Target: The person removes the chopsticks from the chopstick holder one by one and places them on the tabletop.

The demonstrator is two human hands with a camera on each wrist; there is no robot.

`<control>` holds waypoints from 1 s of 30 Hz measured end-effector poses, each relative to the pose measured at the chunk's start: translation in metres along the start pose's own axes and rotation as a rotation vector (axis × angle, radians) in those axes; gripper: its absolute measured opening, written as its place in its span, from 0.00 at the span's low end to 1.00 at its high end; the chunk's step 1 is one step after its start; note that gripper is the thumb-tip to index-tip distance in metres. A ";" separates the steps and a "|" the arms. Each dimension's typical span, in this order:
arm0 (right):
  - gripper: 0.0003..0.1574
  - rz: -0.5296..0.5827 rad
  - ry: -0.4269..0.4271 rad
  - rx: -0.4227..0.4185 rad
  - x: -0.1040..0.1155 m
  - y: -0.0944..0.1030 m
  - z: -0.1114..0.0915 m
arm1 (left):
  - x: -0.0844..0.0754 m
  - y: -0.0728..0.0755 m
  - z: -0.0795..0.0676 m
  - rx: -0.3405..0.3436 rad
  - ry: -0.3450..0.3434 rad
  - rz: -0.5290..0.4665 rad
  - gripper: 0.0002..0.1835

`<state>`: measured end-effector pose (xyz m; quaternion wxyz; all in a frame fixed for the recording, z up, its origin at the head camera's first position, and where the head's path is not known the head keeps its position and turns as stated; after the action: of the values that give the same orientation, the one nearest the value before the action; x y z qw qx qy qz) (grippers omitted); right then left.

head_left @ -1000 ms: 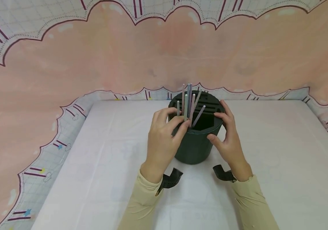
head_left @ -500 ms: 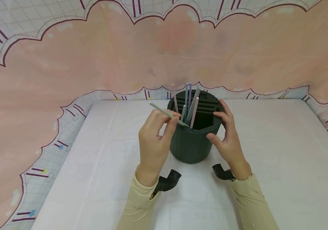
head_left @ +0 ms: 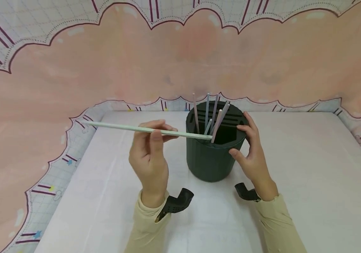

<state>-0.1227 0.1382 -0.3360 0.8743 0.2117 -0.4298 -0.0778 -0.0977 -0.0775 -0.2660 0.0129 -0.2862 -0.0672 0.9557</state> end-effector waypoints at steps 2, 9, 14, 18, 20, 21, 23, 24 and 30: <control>0.46 -0.003 -0.003 0.000 0.000 0.001 0.000 | -0.001 0.003 0.003 -0.117 -0.081 -0.024 0.20; 0.46 0.008 -0.009 0.001 0.001 0.004 0.002 | 0.003 0.021 0.011 -0.350 -0.217 -0.013 0.26; 0.47 0.017 -0.011 0.000 0.000 0.002 0.002 | 0.012 0.032 0.009 -0.253 -0.102 0.117 0.24; 0.46 0.031 -0.015 0.003 -0.001 0.003 0.002 | 0.020 0.035 0.008 -0.085 0.069 0.243 0.16; 0.46 0.040 -0.019 0.004 -0.002 0.003 0.002 | 0.028 0.036 0.006 -0.010 0.144 0.312 0.12; 0.46 0.045 -0.018 0.005 -0.002 0.003 0.002 | 0.035 0.038 0.003 0.021 0.178 0.342 0.11; 0.46 0.047 -0.016 0.007 -0.003 0.002 0.002 | 0.050 0.041 -0.002 0.081 0.240 0.408 0.10; 0.46 0.047 -0.016 0.006 -0.004 0.002 0.002 | 0.057 0.042 -0.004 0.107 0.270 0.438 0.10; 0.46 0.044 -0.010 0.002 -0.004 0.002 0.001 | 0.081 0.048 -0.013 0.247 0.383 0.600 0.13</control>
<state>-0.1266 0.1409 -0.3374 0.8734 0.2029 -0.4387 -0.0590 -0.1573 -0.1184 -0.3274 -0.2210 -0.4632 0.1391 0.8469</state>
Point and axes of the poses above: each hand's wrist, its own z-axis towards the middle knuckle, its own y-axis out of the back of the hand, x = y × z, the point moved 1 cm from there along z, towards the middle knuckle, and after that the axes turned 13 degrees about x, right-handed, at the moved point
